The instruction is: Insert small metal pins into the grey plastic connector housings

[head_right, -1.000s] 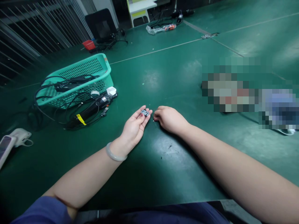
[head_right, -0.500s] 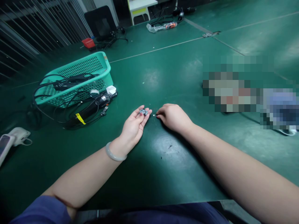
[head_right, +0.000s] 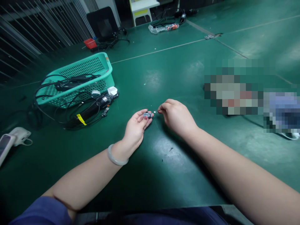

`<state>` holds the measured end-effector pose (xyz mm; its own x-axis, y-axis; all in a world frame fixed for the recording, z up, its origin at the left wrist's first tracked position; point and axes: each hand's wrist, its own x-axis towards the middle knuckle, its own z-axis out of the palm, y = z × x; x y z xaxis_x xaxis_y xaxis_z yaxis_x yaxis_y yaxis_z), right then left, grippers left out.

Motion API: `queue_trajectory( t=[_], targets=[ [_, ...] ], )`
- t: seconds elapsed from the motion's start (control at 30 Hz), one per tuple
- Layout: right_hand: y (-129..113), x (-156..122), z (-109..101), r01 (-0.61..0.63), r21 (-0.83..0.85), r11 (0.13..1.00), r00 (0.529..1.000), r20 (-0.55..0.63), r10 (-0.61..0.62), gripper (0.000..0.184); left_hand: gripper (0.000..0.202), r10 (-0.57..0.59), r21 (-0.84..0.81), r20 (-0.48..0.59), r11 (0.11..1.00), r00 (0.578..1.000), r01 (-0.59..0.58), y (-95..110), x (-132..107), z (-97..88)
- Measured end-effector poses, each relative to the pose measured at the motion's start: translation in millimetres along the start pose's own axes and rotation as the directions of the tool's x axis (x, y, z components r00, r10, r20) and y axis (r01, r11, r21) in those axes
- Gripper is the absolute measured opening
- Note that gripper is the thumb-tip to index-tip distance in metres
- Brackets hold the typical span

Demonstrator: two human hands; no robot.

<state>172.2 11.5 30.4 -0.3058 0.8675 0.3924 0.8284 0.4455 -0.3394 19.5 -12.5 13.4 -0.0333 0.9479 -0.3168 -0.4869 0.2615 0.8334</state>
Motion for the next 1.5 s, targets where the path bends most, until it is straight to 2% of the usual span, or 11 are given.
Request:
queue_trajectory(
  t=[0.1,0.23,0.37,0.63,0.8,0.93,1.03,1.17,1.3,1.4,1.5],
  targets=[
    [-11.0,-2.0,-3.2,0.055,0.045,0.997,0.998,-0.035,-0.053,0.018,0.018,0.004,-0.003,0.008,1.0,1.0,-0.003,-1.9,0.3,0.2],
    [-18.2,-2.5,4.3,0.1,0.021,0.995,0.995,-0.019,-0.099,0.018,0.019,0.011,-0.012,0.015,1.0,1.0,-0.011,-4.1,1.1,-0.2],
    [-19.2,-0.9,9.2,0.103,-0.011,0.995,0.995,0.003,-0.103,0.02,0.02,0.024,-0.016,0.026,1.0,0.999,-0.024,-4.5,0.9,0.1],
    [-27.4,-2.2,3.4,0.107,-0.031,0.994,0.994,-0.006,-0.108,0.023,0.019,0.03,-0.067,0.029,0.997,0.999,-0.028,-3.5,-0.6,0.7],
    [-18.3,-3.7,7.1,0.05,0.035,0.998,0.994,-0.101,-0.046,0.024,0.019,0.002,-0.123,-0.02,0.992,1.0,-0.004,2.8,-2.4,1.2],
    [-1.4,-3.7,19.8,0.036,0.157,0.987,0.999,-0.038,-0.03,0.024,0.02,-0.011,-0.209,-0.038,0.978,0.999,0.003,11.3,-5.8,-7.3],
    [4.3,-4.7,26.7,0.002,0.243,0.97,1.0,-0.003,-0.001,0.021,0.021,-0.004,-0.232,-0.119,0.972,0.993,-0.024,22.1,-15.4,-28.4],
    [2.2,-6.8,27.8,-0.007,0.318,0.948,0.999,0.043,-0.007,0.022,0.021,0.031,-0.168,-0.314,0.982,0.949,-0.087,43.3,-39.7,-78.4],
    [0.8,-6.8,26.4,-0.017,0.347,0.938,0.998,0.07,-0.007,0.022,0.019,0.135,0.074,-0.456,0.991,0.879,-0.114,64.4,-62.2,-133.8],
    [2.2,-6.3,26.8,-0.023,0.355,0.935,0.997,0.073,-0.003,0.022,0.021,0.264,0.34,-0.445,0.934,0.856,-0.111,74.6,-70.0,-162.1],
    [3.8,-5.7,27.9,-0.023,0.351,0.936,0.997,0.08,-0.006,0.022,0.027,0.379,0.623,-0.359,0.778,0.853,-0.083,79.5,-71.4,-176.0]
  ],
)
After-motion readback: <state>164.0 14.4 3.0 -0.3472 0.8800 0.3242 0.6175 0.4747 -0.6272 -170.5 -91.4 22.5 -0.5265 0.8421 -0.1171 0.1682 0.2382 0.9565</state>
